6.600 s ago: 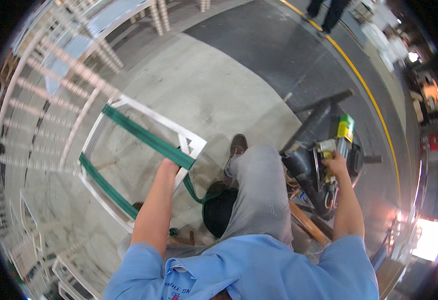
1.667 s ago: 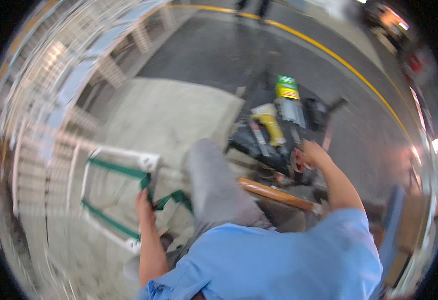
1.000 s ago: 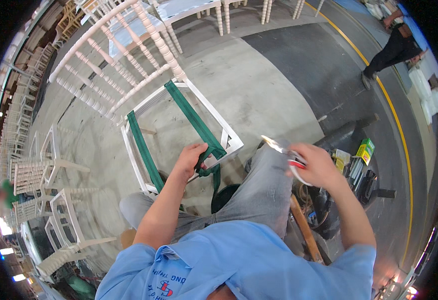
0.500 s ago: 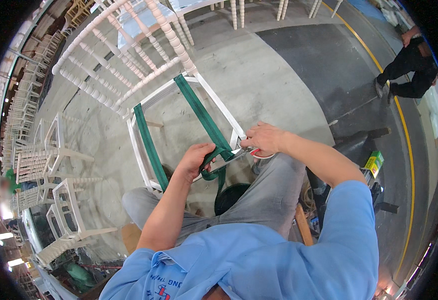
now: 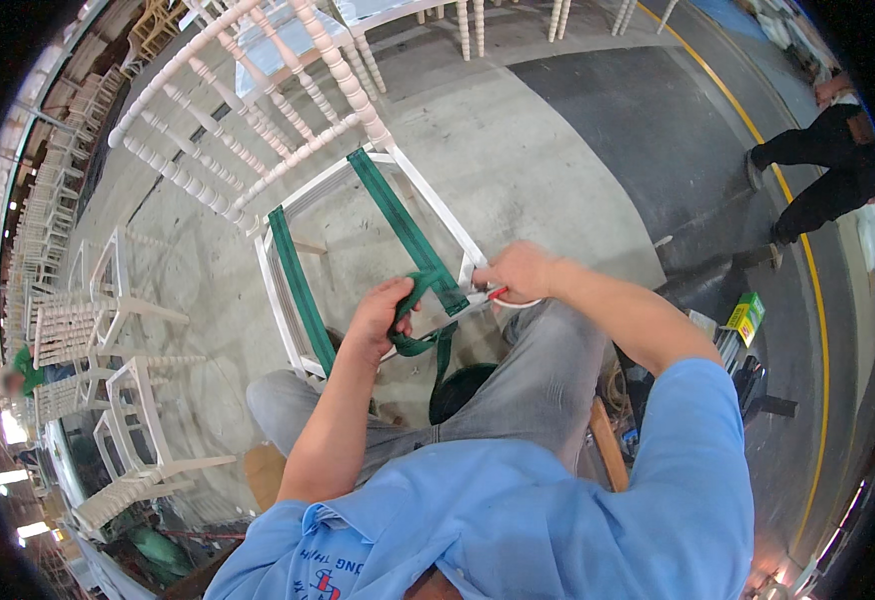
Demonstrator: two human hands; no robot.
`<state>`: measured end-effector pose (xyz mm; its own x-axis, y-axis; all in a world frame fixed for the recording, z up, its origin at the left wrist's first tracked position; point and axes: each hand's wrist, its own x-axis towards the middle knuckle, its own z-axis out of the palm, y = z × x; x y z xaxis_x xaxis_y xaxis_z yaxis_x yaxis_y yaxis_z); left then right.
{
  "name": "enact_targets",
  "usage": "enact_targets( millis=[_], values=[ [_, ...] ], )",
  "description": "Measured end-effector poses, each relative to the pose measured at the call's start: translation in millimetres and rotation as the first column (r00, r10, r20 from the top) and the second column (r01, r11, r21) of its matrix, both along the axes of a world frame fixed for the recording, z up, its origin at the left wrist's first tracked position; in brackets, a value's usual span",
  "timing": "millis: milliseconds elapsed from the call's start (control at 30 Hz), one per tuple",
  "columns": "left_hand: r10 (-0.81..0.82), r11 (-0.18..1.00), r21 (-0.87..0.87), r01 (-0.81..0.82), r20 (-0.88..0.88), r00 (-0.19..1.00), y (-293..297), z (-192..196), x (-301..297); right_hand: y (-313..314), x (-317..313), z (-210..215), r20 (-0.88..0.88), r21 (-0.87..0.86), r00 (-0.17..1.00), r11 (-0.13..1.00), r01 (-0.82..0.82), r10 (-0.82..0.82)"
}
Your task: The person attaches green webbing strips to the seat frame of a white wooden chair. They position each strip, staple it in place with a pneumatic stapler, and trim the excess with scissors, repeating the process for multiple strips.
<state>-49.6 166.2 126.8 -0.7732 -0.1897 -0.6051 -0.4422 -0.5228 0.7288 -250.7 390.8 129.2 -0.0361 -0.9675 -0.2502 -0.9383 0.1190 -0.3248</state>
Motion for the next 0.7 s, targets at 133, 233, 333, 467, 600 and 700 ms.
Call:
enact_targets(
  millis=[133,233,333,467,600,700],
  values=[
    [0.133,0.982,-0.145,-0.12,0.085,0.987,-9,-14,40,45,6,31,0.143,-0.239,0.897,0.865,0.441,-0.418],
    [0.151,0.972,-0.209,-0.111,0.186,0.971,5,-47,68,109,35,52,0.164,-0.301,0.684,0.625,0.72,-0.711],
    [0.107,0.932,-0.361,-0.037,0.176,0.979,38,-73,63,198,80,61,0.236,-0.275,0.373,0.307,0.911,-0.897],
    [0.086,0.848,-0.525,-0.066,0.015,0.996,42,-105,45,295,154,59,0.257,-0.253,-0.041,-0.108,0.961,-0.966],
    [0.147,0.911,-0.381,-0.159,-0.062,0.987,56,-99,45,362,217,67,-0.031,-0.326,-0.192,-0.171,0.93,-0.981],
    [0.171,0.925,-0.356,-0.137,0.068,0.983,70,-64,38,398,251,45,-0.098,-0.304,-0.271,-0.23,0.924,-0.958]
  ],
)
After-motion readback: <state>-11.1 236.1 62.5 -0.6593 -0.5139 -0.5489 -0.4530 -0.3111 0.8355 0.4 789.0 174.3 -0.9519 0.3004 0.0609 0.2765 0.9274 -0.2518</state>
